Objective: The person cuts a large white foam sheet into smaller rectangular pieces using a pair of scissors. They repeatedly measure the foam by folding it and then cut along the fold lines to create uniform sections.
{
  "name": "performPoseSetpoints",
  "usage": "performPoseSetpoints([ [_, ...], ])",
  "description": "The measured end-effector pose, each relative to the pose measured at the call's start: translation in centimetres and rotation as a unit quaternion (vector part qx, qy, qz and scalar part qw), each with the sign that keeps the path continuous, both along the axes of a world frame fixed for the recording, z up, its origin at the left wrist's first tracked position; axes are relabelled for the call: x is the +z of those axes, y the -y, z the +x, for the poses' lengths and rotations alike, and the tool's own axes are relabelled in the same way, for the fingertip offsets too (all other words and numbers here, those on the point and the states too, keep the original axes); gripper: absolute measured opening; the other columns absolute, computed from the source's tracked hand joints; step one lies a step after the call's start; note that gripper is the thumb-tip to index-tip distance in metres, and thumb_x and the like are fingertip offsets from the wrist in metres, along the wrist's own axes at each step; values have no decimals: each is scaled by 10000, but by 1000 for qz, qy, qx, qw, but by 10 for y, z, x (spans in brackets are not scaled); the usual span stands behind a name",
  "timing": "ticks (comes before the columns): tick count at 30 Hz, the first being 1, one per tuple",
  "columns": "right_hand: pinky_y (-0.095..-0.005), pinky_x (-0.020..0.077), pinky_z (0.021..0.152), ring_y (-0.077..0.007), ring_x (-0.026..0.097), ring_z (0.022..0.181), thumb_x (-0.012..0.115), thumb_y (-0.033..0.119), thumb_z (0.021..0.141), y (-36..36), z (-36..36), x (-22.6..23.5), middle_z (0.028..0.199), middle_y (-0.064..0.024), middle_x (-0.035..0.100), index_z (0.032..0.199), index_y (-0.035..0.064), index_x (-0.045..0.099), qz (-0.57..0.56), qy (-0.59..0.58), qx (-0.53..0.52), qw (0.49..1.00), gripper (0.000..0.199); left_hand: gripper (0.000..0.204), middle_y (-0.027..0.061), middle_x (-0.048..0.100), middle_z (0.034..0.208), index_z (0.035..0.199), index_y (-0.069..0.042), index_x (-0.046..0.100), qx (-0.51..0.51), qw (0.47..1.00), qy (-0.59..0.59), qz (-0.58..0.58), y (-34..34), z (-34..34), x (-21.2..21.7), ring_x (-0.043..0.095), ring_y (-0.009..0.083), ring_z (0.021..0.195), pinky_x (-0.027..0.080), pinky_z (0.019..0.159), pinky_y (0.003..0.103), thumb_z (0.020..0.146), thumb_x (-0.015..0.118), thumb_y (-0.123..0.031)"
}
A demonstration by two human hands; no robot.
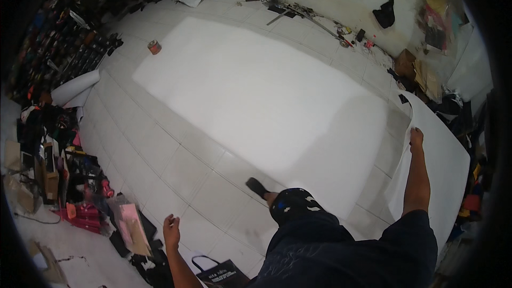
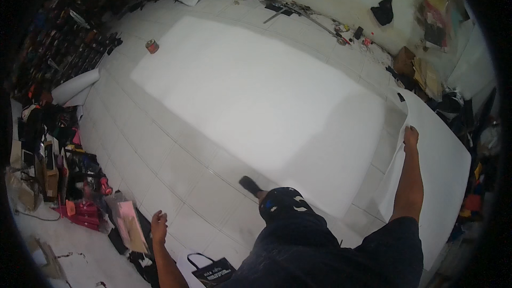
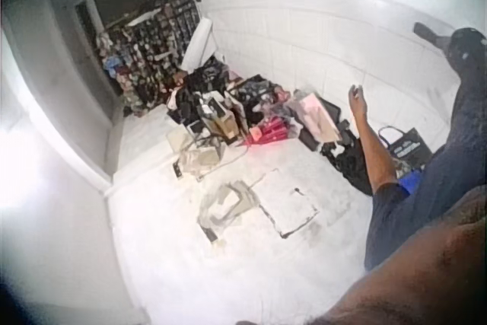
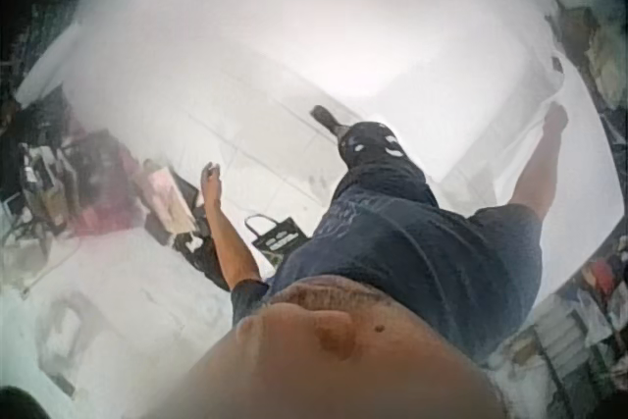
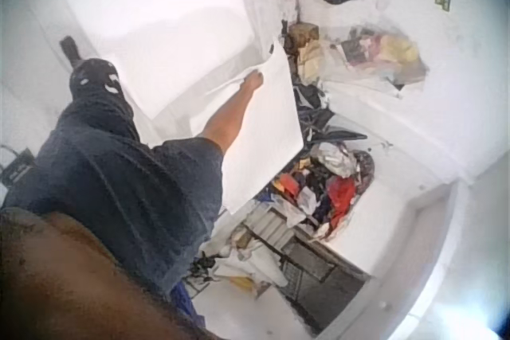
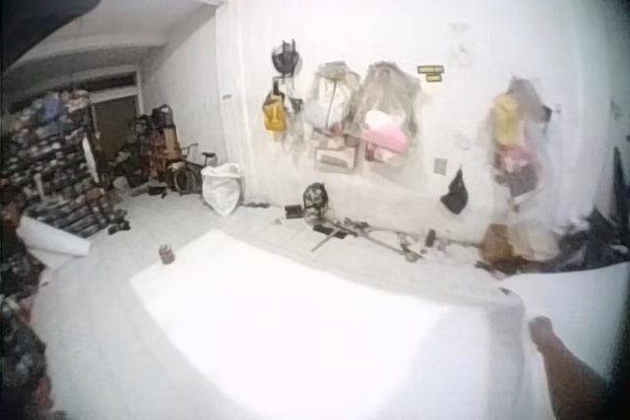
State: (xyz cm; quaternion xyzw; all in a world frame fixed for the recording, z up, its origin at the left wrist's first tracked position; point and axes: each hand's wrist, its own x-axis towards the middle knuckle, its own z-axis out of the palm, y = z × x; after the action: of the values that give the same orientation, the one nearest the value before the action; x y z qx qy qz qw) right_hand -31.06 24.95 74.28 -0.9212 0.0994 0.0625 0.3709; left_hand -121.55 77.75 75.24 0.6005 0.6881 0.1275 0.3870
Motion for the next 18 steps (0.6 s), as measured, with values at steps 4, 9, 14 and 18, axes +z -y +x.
performPoseSetpoints([
  [4, -345, 421, 495, -173, 546, 648, 553, 302, 908, -115, 21, 30, 950, -94, 645, 1392, 38, 518, 12, 96, -37, 995, 552, 466, 250, 616, 1240, 1259, 67, 579, -45, 996, -61, -37, -49, -53, -65, 599, 344, 1156, 456, 995, 411, 919, 637, -247],
  [9, -370, 473, 555, -204, 587, 680, 566, 251, 922, -329, -26, 20, 891, -111, 665, 1277, 34, 621, 2, 86, -31, 996, 420, 436, 237, 607, 1220, 1268, 53, 569, 65, 985, -128, -97, -81, -102, -57, 596, 334, 1113, 467, 934, 401, 941, 601, -234],
  [14, -358, 462, 528, -183, 589, 654, 582, 258, 922, -504, -46, 64, 889, -112, 683, 1244, 23, 647, -5, 144, -12, 989, 404, 414, 198, 607, 1187, 1277, 25, 564, 92, 981, -103, -135, -201, -136, -84, 595, 290, 1064, 484, 850, 370, 948, 589, -225],
  [18, -349, 455, 515, -174, 574, 616, 569, 288, 930, -641, -81, 65, 857, -99, 682, 1228, 13, 650, 10, 156, 22, 987, 414, 398, 166, 607, 1161, 1284, 3, 559, 120, 979, -96, -135, -331, -189, -83, 594, 255, 1024, 497, 782, 345, 954, 579, -218],
])
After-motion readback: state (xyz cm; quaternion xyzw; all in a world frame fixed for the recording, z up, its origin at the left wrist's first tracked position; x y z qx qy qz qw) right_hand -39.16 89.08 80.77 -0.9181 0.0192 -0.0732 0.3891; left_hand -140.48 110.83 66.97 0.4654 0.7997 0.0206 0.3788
